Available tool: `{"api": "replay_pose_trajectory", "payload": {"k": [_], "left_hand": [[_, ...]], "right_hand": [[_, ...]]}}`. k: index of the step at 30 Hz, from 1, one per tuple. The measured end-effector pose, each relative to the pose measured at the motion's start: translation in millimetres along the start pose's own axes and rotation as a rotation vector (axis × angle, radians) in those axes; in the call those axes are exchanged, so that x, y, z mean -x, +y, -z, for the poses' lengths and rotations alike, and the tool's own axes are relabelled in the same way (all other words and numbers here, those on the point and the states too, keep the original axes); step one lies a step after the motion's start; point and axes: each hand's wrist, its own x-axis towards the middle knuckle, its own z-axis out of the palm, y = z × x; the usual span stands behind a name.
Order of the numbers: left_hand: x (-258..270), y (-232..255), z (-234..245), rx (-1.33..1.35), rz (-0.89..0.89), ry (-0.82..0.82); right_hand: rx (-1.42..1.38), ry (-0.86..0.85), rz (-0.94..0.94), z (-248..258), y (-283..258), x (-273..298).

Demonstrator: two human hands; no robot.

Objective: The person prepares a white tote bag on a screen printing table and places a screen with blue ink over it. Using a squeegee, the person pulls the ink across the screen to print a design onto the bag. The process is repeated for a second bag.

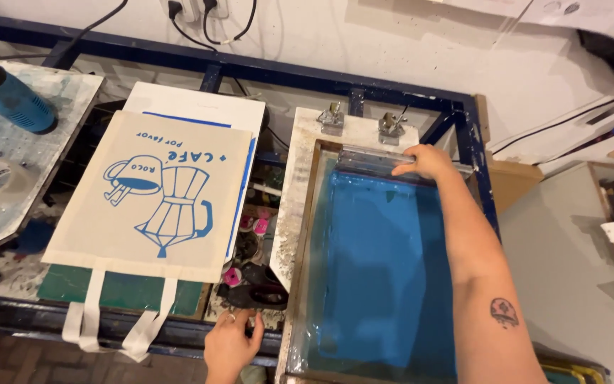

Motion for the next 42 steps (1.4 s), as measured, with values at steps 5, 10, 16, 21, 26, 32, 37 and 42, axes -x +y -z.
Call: {"api": "replay_pose_trajectory", "payload": {"k": [5, 10, 16, 21, 26, 32, 37, 42], "left_hand": [[1, 3, 8, 0.015, -0.106, 0.071], [0, 6, 10, 0.018, -0.122, 0.082], [3, 0, -1, -0.007, -0.174, 0.119], [3, -4, -1, -0.010, -0.210, 0.059], [6, -6, -4, -0.009, -0.205, 0.112], [-1, -3, 11, 0.037, 0.005, -0.208], [2, 6, 23, 0.038, 0.011, -0.346], [0, 38, 60, 0.218, 0.184, -0.504]], "right_hand": [[0.054, 0.149, 0.167, -34, 9, 39], [0.204, 0.431, 0.419, -112, 21, 121], [0.281, 0.787, 0.703, -208, 13, 289], [0.340, 0.780, 0.586, -164, -3, 346], [0.042, 0.407, 0.030, -54, 13, 334], [-0.323, 0.326, -0.388, -35, 134, 277], [-0.629, 0.273, -0.543, -95, 193, 251], [-0.686, 0.225, -0.558, -117, 185, 250]]}}
